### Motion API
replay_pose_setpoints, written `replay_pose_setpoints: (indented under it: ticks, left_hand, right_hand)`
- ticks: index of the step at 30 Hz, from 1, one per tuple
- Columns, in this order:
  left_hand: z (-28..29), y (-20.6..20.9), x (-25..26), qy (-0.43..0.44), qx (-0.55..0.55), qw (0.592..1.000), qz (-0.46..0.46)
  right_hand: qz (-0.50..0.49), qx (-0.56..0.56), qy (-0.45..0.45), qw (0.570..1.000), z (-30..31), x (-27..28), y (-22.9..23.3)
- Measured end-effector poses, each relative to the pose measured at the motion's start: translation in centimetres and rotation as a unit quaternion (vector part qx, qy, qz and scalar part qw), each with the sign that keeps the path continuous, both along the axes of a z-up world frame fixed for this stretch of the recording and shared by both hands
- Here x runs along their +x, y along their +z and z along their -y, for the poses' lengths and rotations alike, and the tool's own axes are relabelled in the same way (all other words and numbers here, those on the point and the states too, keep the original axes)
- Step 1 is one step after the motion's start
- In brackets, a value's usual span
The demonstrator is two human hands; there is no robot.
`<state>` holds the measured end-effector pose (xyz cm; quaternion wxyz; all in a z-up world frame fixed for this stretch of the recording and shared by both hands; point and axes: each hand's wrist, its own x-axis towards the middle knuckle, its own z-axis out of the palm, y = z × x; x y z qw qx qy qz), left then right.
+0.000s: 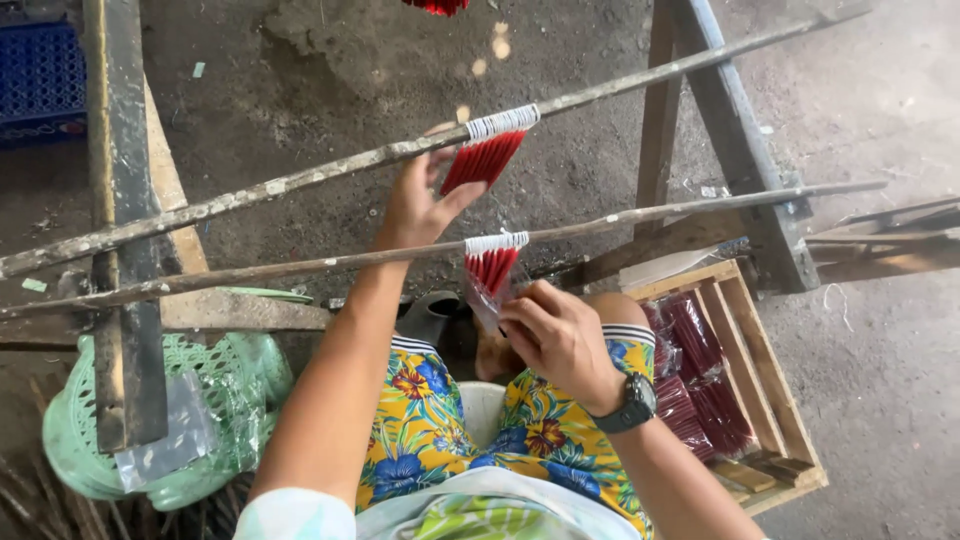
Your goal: Packaging bundles of red incense sticks into plastic sleeves and hanging them on a wooden rack.
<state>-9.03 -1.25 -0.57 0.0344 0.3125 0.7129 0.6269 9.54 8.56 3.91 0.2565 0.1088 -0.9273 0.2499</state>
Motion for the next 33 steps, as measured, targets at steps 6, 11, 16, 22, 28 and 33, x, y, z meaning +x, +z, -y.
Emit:
replay_pose_setpoints:
  ticks: [6, 11, 16, 22, 28, 33]
  left_hand:
    - [-4.5, 2.8, -1.3, -0.185, 0.011, 0.981, 0.061]
    - [-4.2, -0.4, -3.0, -0.211, -0.055, 0.972, 0.09]
    - [0.3, -1.8, -2.7, -0.209, 0.022, 0.976, 0.047]
    - [2.9, -1.3, -1.9, -0.246, 0.004, 0.965, 0.095]
    - [5.4, 1.9, 1.6, -0.302, 0.018, 0.918, 0.257]
    - [6.4, -0.9, 4.3, -0.292, 0.04, 0.891, 0.346]
  right_hand:
    - [0.009, -0.031, -0.027, 0.999, -0.3, 1.0, -0.5]
    - [0.019, -0.044, -0.025, 0.999, -1.2, 1.0, -0.5]
    - [0.015, -0.022, 0.009, 1.0, -1.1, 0.6, -1.7]
    - [-0.017, 0.027, 0.016, 0.999, 1.0, -1.3, -0.7]
    - [0.053, 0.055, -0.014, 0.997, 0.9, -1.6, -3.3]
    - [0.055, 0.058, -0.025, 0.997, 0.5, -1.0, -4.0]
